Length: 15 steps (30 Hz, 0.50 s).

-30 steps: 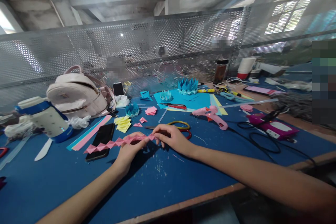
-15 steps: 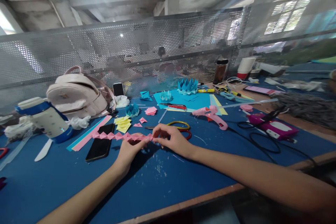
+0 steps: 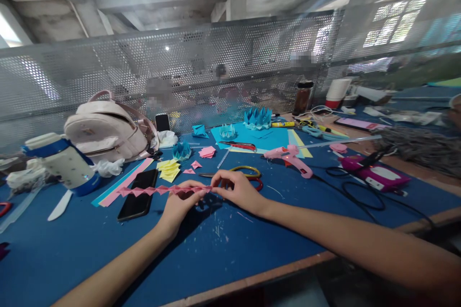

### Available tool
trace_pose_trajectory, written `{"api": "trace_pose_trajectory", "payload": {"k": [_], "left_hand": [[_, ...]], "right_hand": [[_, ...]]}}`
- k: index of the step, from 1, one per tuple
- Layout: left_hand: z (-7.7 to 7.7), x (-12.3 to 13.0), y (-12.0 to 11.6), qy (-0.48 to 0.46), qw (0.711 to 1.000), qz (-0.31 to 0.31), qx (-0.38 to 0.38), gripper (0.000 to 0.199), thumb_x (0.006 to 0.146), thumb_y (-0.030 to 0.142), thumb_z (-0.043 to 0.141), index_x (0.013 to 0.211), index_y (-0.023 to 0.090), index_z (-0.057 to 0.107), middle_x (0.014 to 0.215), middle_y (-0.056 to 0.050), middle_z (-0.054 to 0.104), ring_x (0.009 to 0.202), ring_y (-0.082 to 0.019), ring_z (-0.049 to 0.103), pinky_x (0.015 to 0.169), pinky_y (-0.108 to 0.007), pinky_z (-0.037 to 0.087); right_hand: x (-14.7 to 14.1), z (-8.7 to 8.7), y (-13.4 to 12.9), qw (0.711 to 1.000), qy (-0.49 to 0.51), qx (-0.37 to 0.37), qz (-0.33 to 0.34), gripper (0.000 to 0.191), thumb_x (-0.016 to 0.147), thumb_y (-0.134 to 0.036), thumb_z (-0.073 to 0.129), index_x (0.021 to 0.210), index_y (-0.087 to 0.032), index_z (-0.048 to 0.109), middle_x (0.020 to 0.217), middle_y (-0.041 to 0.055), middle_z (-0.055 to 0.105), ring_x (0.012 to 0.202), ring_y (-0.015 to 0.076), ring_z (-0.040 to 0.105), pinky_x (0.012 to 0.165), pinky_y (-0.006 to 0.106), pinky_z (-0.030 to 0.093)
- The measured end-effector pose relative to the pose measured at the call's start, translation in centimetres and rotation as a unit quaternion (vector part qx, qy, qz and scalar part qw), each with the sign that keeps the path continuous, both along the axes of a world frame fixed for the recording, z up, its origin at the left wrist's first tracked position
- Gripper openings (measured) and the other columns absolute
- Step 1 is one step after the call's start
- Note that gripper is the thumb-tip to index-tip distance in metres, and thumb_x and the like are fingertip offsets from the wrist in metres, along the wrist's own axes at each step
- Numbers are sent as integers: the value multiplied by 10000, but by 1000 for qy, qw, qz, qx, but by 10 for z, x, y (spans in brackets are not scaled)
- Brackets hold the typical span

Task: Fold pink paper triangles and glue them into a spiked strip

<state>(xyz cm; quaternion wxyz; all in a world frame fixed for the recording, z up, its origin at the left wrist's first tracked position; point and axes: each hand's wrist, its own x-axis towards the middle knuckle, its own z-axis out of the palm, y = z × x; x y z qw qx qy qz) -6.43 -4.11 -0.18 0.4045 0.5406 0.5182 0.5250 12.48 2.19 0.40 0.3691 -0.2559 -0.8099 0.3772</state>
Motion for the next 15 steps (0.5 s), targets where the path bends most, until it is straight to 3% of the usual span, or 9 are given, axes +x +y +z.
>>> {"api": "trace_pose_trajectory", "payload": {"k": [9,15], "left_hand": [[2,0,0,-1,999,36,16,276,732,420,762,664,163,688,603,10,615,607,-146,528,614,-242,402],[2,0,-1,0,999,42,9,277,726,420,774,683,152,721,617,-5,643,628,-155,546,622,-246,413]], "right_hand": [[1,4,-3,1000,15,23,7,118,883,-309,657,906,-195,634,891,7,648,683,115,559,566,213,407],[2,4,-2,999,3,43,18,128,889,-307,665,970,-213,698,931,22,638,759,134,582,621,229,423]]}}
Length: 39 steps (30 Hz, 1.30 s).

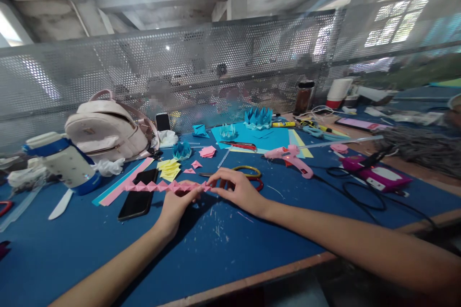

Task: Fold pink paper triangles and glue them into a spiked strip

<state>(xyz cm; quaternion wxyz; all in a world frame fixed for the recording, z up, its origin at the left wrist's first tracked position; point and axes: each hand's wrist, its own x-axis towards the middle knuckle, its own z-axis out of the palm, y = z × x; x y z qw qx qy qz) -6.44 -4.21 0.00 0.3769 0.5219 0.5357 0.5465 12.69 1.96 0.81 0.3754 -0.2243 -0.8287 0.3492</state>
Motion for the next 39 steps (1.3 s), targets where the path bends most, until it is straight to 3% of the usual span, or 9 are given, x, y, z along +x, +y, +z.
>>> {"api": "trace_pose_trajectory", "payload": {"k": [9,14,21,31,39], "left_hand": [[0,-1,-1,9,1000,15,0,247,730,398,770,701,154,746,640,-33,682,649,-183,586,640,-267,441],[-1,-2,-1,2,1000,10,-2,231,735,385,770,698,158,746,646,-33,689,661,-183,602,659,-266,453],[-10,-4,3,-31,999,-17,-14,277,740,422,770,718,147,742,627,-31,684,614,-157,588,618,-247,458],[-10,-3,1,-55,998,-17,-14,272,746,417,773,732,150,727,631,-13,660,629,-151,587,640,-241,454],[-10,-3,1,-60,998,-22,-9,255,761,395,768,723,148,719,620,-2,644,626,-138,561,627,-225,431]], "right_hand": [[0,-2,3,1000,-11,-19,17,113,853,-294,697,910,-197,702,965,26,674,741,128,609,583,215,425],[-2,-4,1,999,-11,-42,25,175,838,-295,701,980,-194,715,944,27,730,710,136,638,566,217,437],[-1,-1,0,999,1,-39,21,109,818,-256,722,908,-204,754,901,20,746,720,144,638,591,224,424],[-1,-2,0,998,32,-57,7,101,812,-270,725,812,-175,760,836,47,756,767,190,678,709,284,503],[-1,-2,1,998,28,-63,-3,91,807,-270,736,804,-179,739,820,31,738,738,168,660,631,252,471]]}}
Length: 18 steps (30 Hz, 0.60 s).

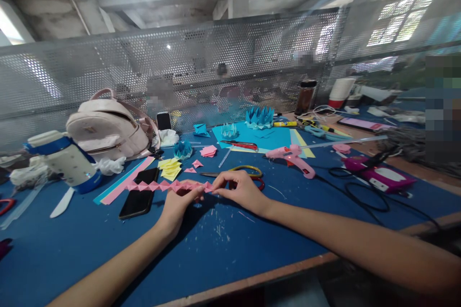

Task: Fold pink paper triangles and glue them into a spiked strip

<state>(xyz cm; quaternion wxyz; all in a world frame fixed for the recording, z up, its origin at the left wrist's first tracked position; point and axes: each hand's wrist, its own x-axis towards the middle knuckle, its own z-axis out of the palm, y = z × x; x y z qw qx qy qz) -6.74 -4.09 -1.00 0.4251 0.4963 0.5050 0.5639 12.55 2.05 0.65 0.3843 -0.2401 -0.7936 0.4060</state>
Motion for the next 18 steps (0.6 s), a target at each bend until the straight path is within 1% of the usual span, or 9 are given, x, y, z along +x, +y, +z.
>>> {"api": "trace_pose_trajectory", "payload": {"k": [2,8,13,15,18], "left_hand": [[0,0,0,-2,1000,-1,0,251,768,388,765,718,148,715,624,-4,646,636,-137,561,633,-222,431],[0,1,0,-14,1000,-1,-1,245,761,373,772,712,144,703,617,-7,643,629,-135,559,623,-223,433],[1,-1,2,-27,1000,3,2,242,766,365,766,718,137,703,627,-13,649,624,-133,558,622,-228,433],[1,-1,2,-31,1000,4,2,244,764,366,769,736,131,710,630,-14,648,617,-131,554,616,-229,431],[1,-1,2,-33,999,3,4,242,762,359,776,754,125,717,640,-19,652,626,-135,562,627,-235,438]], "right_hand": [[0,-1,0,1000,1,-1,-5,127,799,-300,747,788,-175,729,802,32,730,714,164,653,607,248,462],[1,0,0,1000,2,5,-15,253,792,-417,749,756,-172,700,781,35,716,695,162,629,599,254,451],[2,4,-1,999,-9,19,-28,247,821,-415,719,761,-176,700,774,24,706,653,135,589,541,235,388],[2,5,-1,1000,-7,13,-28,253,820,-418,715,760,-173,693,782,26,703,664,134,590,546,231,397],[1,5,-1,1000,2,-17,-19,246,808,-405,719,768,-165,682,818,35,704,702,142,608,564,226,422]]}}
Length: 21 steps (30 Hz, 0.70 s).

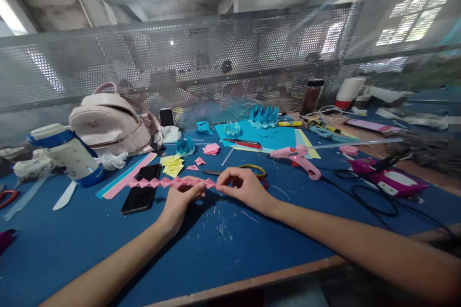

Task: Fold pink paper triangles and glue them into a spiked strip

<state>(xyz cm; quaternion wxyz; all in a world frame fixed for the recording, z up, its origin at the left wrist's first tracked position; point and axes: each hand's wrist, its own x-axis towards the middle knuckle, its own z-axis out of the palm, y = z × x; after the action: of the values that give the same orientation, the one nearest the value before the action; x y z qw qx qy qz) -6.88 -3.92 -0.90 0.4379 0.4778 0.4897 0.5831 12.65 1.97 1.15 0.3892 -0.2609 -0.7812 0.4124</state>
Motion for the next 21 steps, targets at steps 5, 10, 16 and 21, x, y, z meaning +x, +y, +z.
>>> {"api": "trace_pose_trajectory", "payload": {"k": [5,10,16,21], "left_hand": [[0,1,-1,0,1000,-7,13,206,765,331,779,751,135,716,640,-10,645,634,-130,557,633,-227,432],[0,0,0,-5,1000,-13,13,200,774,329,775,756,137,722,626,-3,637,618,-122,542,619,-218,426],[-2,-2,1,-24,1000,-12,10,188,775,327,775,774,145,728,627,3,650,617,-115,556,613,-200,432],[-6,-3,5,-44,999,-12,-3,194,747,318,800,729,135,738,599,2,654,580,-98,554,593,-185,429]], "right_hand": [[-2,-4,2,999,3,-38,6,211,783,-349,728,734,-153,664,784,42,697,647,128,592,544,219,419],[-1,-3,3,999,-9,-34,3,209,797,-349,716,743,-154,665,788,37,687,668,132,592,543,219,407],[3,8,0,998,-49,25,18,133,881,-267,629,923,-195,732,939,40,698,802,148,611,620,228,432],[24,23,-14,987,-141,43,66,232,909,-212,571,1093,-253,706,1217,53,633,1067,191,604,873,314,488]]}}
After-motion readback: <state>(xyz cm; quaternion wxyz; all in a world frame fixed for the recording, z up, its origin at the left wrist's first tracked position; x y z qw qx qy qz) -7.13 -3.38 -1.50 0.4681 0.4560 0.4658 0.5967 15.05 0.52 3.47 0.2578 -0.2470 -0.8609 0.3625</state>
